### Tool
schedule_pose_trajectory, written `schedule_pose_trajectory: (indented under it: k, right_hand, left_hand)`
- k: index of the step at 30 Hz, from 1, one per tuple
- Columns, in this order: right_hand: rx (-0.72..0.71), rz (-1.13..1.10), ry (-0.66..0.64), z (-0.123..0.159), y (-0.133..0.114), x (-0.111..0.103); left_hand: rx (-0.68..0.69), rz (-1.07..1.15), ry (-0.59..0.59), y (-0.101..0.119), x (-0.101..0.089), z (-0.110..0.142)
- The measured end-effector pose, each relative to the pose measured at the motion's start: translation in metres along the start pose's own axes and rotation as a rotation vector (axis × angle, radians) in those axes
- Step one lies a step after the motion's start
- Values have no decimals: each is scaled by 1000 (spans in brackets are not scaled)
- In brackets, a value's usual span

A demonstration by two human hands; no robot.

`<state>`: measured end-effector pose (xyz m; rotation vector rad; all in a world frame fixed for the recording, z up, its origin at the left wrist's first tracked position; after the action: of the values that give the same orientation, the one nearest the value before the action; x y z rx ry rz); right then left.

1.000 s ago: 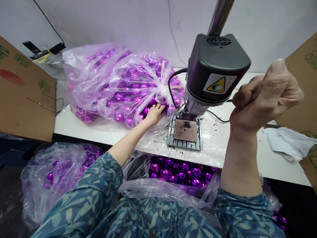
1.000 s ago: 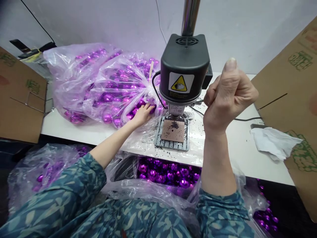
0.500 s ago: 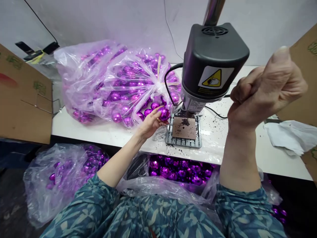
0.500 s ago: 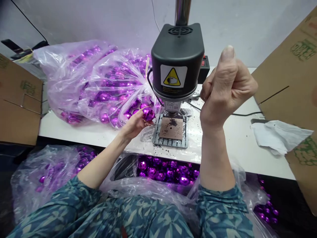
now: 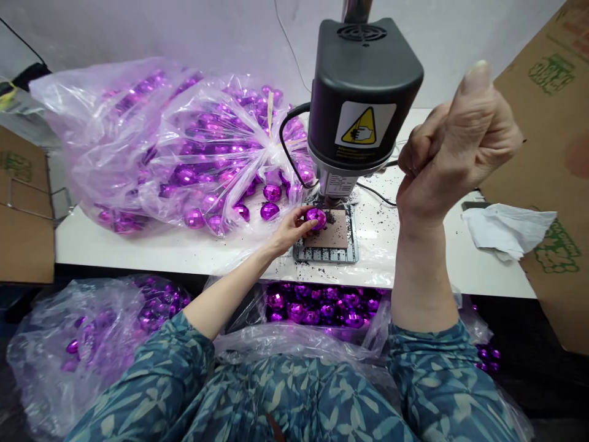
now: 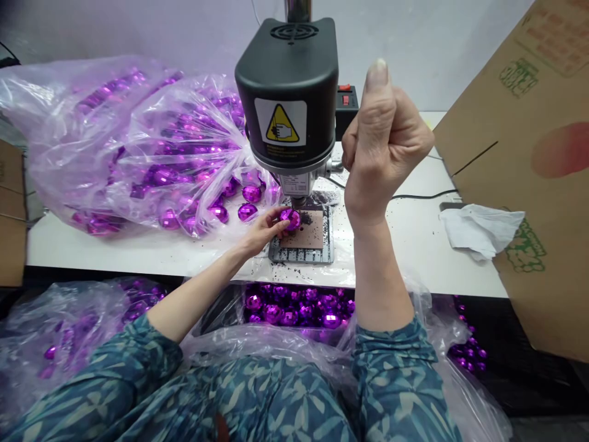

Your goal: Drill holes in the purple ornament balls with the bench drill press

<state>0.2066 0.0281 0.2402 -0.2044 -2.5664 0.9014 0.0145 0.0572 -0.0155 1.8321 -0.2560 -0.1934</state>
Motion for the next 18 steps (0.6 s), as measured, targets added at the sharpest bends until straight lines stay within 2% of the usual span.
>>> schedule_pose_trajectory:
  k: [5,11,18]
  right_hand:
    - [7,-20,-4,2,-3,2]
    - [-48,-97,-34,2,-3,1]
    - [-13,-25,-21,7,-6,-1]
  left_hand:
    - [92,-114,-23,6,8,-4]
    - [238,-423,-35,20,20,-3]
    - [292,-438,-39,19,31,-2]
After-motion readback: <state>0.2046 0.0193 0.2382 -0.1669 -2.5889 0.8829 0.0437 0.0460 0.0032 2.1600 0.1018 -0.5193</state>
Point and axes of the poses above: each hand's wrist, its own z-axis away from the middle knuckle, its own x-axis out of the palm, y = z × x, the point moved 7 cm from there along -z, towards the middle knuckle, and after that the axes turned 14 degrees about x, right-handed, at the moved point
